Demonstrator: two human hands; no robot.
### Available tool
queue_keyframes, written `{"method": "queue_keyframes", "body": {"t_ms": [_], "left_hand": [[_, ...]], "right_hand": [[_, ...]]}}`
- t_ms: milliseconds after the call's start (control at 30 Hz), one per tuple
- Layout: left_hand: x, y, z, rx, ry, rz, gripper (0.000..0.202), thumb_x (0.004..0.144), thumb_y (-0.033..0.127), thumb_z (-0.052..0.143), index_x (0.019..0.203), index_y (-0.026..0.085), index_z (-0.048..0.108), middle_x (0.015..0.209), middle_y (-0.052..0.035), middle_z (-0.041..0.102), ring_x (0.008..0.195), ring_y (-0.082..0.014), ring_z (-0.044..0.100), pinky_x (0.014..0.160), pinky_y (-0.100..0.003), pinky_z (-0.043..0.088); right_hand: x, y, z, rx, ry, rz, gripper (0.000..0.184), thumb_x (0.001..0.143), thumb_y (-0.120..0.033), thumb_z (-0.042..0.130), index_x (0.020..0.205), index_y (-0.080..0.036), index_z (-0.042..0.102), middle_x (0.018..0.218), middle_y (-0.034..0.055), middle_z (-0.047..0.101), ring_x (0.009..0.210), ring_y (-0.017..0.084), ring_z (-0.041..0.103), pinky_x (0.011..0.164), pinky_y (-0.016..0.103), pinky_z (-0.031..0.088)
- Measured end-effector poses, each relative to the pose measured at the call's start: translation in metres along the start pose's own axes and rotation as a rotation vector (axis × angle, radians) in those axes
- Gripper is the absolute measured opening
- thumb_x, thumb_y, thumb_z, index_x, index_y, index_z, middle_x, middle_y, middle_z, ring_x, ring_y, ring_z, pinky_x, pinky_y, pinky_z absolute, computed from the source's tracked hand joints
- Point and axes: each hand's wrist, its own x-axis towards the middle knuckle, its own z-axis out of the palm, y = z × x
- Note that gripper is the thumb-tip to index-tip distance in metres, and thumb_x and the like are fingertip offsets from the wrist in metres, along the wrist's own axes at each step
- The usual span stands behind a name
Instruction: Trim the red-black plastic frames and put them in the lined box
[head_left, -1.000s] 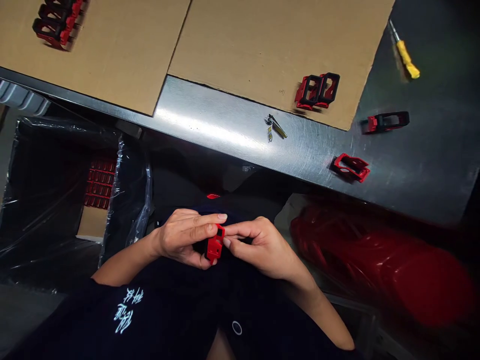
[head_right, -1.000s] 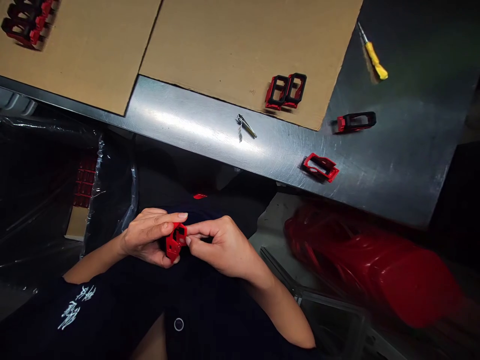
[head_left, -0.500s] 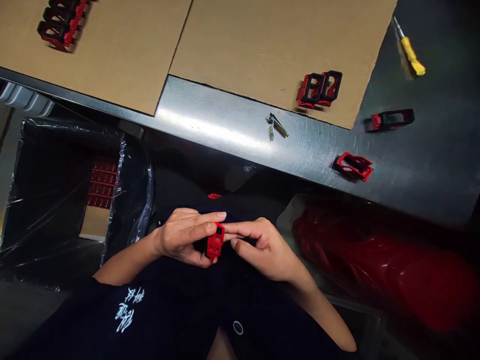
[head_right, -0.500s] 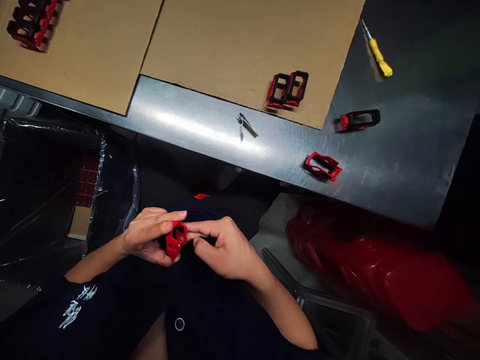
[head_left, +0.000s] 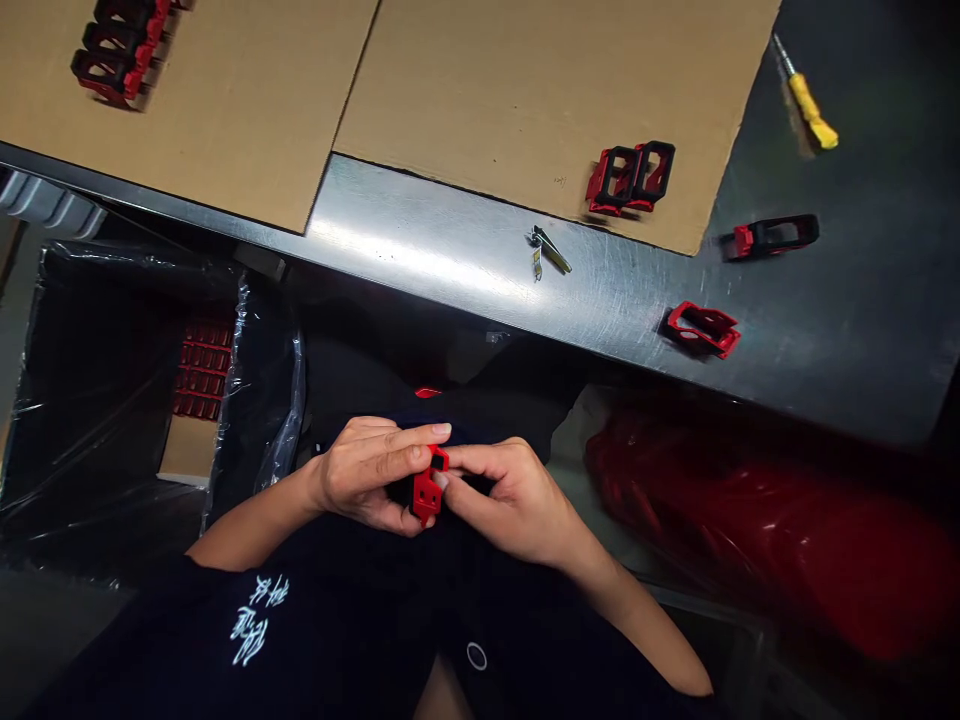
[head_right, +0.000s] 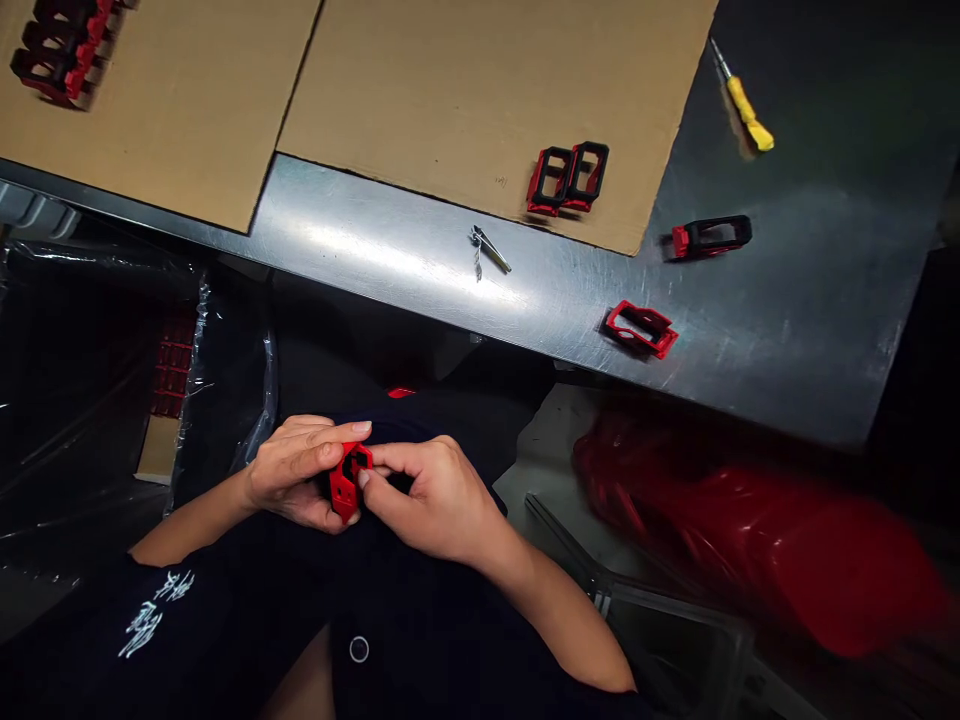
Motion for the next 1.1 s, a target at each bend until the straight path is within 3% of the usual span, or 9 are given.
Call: {"method": "queue_keyframes", "body": {"t_ms": [267,633,867,933,1000,1100], "left_hand": [[-0.001,-0.001,0.0,0.03,-0.008,0.002,0.084,0.086,0.05,0.073,0.153,0.012,0.042,0.116,-0.0248,0.077,0.076,-0.0177,0.08,0.053,-0.023,0.056],[-0.004,-0.001,0.001,-0.019,-0.011,-0.02,0.087,0.085,0.056,0.074,0.154,0.013,0.042,0.117,-0.025,0.076,0.083,-0.019,0.081,0.056,-0.022,0.057],[-0.003,-0.001,0.001,-0.038,0.01,-0.02,0.087,0.081,0.049,0.079,0.151,0.012,0.045,0.121,-0.0251,0.075,0.085,-0.0204,0.081,0.057,-0.023,0.06],[-0.004,-0.001,0.001,-0.078,0.029,-0.05,0.09,0.077,0.049,0.082,0.151,0.013,0.045,0.122,-0.0237,0.075,0.091,-0.0223,0.081,0.063,-0.025,0.063],[-0.008,-0.001,0.002,-0.138,0.053,-0.117,0.093,0.074,0.049,0.084,0.151,0.015,0.045,0.125,-0.0218,0.074,0.099,-0.0254,0.079,0.072,-0.03,0.066],[-0.015,-0.002,0.007,-0.27,0.113,-0.232,0.091,0.075,0.047,0.084,0.151,0.019,0.044,0.131,-0.0198,0.071,0.109,-0.027,0.076,0.085,-0.035,0.066]], "right_hand": [[0.007,0.0,0.009,-0.012,0.05,0.058,0.03,0.097,-0.025,0.058,0.073,-0.019,0.075,0.063,-0.002,0.072,0.051,0.009,0.051,0.053,0.023,0.037],[0.005,-0.001,0.003,0.046,0.001,0.056,0.028,0.096,-0.029,0.061,0.075,-0.02,0.077,0.062,-0.0025,0.069,0.051,0.01,0.053,0.052,0.024,0.038],[0.006,0.005,0.013,-0.004,0.125,0.073,0.037,0.098,-0.032,0.057,0.067,-0.019,0.073,0.055,-0.0029,0.063,0.047,0.008,0.044,0.05,0.025,0.033],[0.006,0.008,0.011,0.078,0.103,0.058,0.044,0.102,-0.036,0.051,0.068,-0.018,0.073,0.058,-0.0014,0.065,0.051,0.01,0.05,0.055,0.025,0.038],[0.006,0.012,0.008,0.236,0.048,0.031,0.044,0.103,-0.04,0.048,0.077,-0.019,0.075,0.071,0.0013,0.071,0.067,0.015,0.062,0.069,0.027,0.047],[0.01,0.018,0.006,0.463,-0.104,0.056,0.033,0.096,-0.048,0.061,0.094,-0.018,0.076,0.088,0.0037,0.074,0.082,0.019,0.066,0.08,0.032,0.05]]}}
